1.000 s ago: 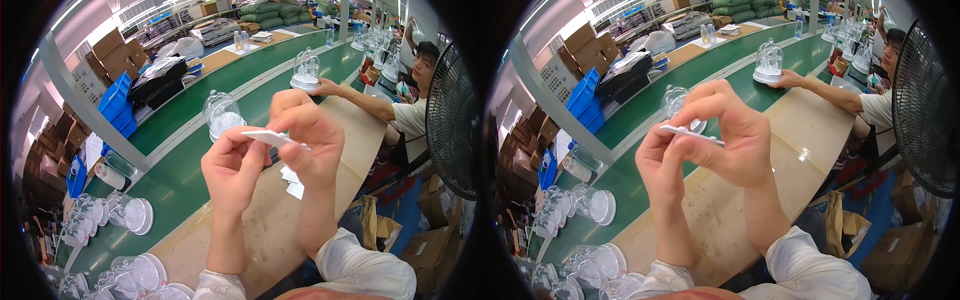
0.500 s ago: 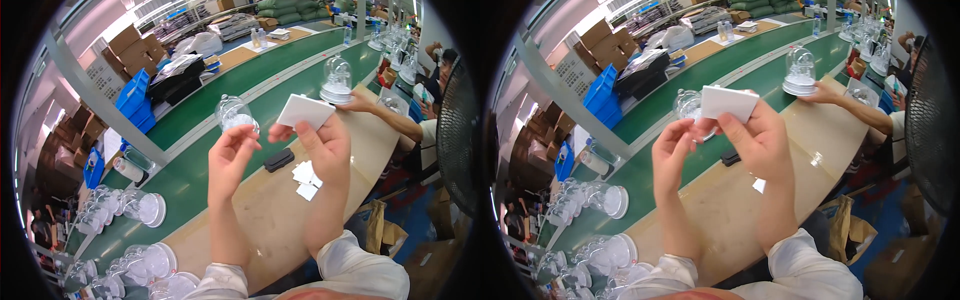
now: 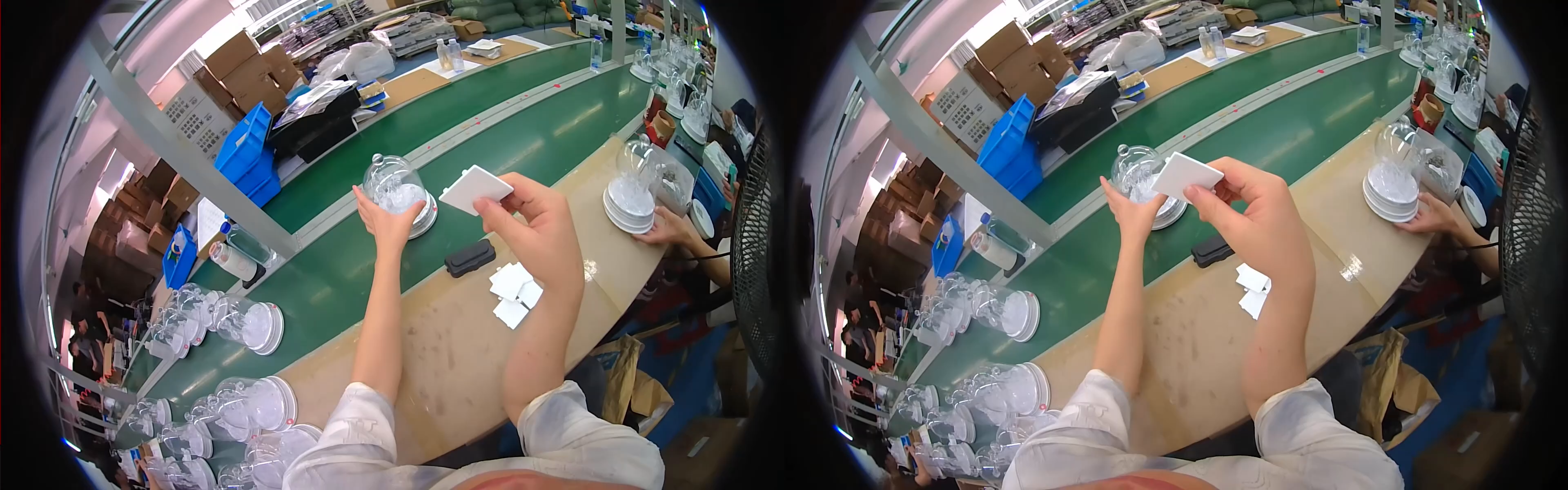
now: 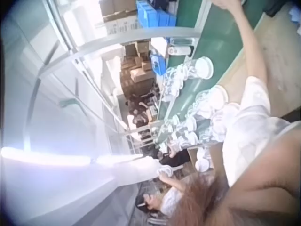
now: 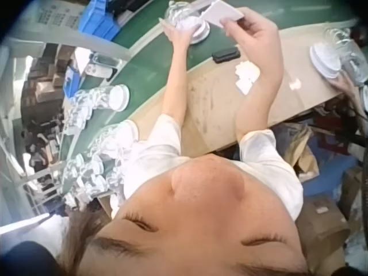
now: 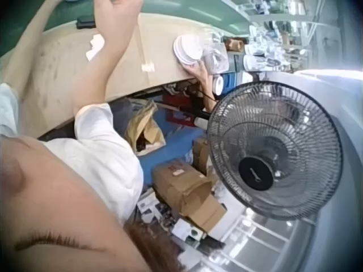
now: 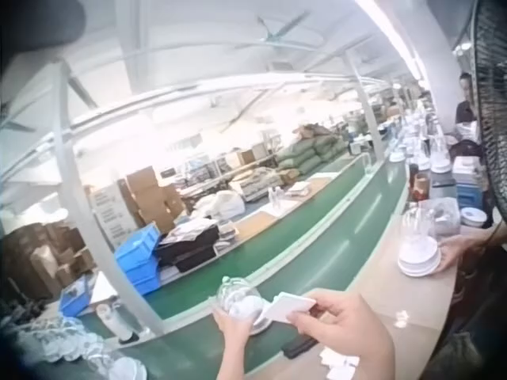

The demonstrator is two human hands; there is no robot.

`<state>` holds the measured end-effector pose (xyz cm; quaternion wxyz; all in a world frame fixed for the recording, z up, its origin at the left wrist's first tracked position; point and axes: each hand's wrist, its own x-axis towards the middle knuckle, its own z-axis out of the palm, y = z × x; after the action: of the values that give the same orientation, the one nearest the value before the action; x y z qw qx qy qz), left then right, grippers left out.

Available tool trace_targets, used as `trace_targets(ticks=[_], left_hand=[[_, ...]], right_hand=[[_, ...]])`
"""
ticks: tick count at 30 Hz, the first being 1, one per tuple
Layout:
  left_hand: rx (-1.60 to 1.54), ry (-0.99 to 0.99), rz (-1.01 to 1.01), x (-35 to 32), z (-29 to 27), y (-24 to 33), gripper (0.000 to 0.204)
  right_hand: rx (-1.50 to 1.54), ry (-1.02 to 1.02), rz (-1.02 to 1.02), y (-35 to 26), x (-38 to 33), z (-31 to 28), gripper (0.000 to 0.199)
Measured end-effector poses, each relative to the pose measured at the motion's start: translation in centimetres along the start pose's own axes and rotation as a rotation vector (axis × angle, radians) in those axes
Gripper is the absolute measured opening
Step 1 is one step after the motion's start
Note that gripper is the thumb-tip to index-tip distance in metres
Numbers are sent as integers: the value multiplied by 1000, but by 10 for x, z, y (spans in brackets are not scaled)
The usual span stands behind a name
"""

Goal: Assembling battery covers onto decorative light fixtures on a factory assembly line.

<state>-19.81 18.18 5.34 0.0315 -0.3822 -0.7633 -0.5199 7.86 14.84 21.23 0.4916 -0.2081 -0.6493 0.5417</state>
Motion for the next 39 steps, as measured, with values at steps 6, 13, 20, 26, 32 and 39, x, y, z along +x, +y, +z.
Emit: trace_targets(ticks=[6,13,20,26,32,39], left_hand=[[24,50,91,5,9,-7,144],[-140,84,146,7,-15,-9,141],[-1077,-43,-323,-13,-108,45,122],[-1879,-534,-473,-23,-176,68,61],[-2107,-633,-350,-35,-203,74,61],[-2286,-687,-462,-56,-195,75,54]], right_hand=[[15,-5,1,3,-2,-2,14],[23,-24,-6,-2,-4,6,9],[98,-18,-106,-4,-5,27,9],[282,-61,-170,-9,-16,44,15],[241,-45,-257,-20,-22,66,27],[343,-19,-304,-23,-30,73,48]])
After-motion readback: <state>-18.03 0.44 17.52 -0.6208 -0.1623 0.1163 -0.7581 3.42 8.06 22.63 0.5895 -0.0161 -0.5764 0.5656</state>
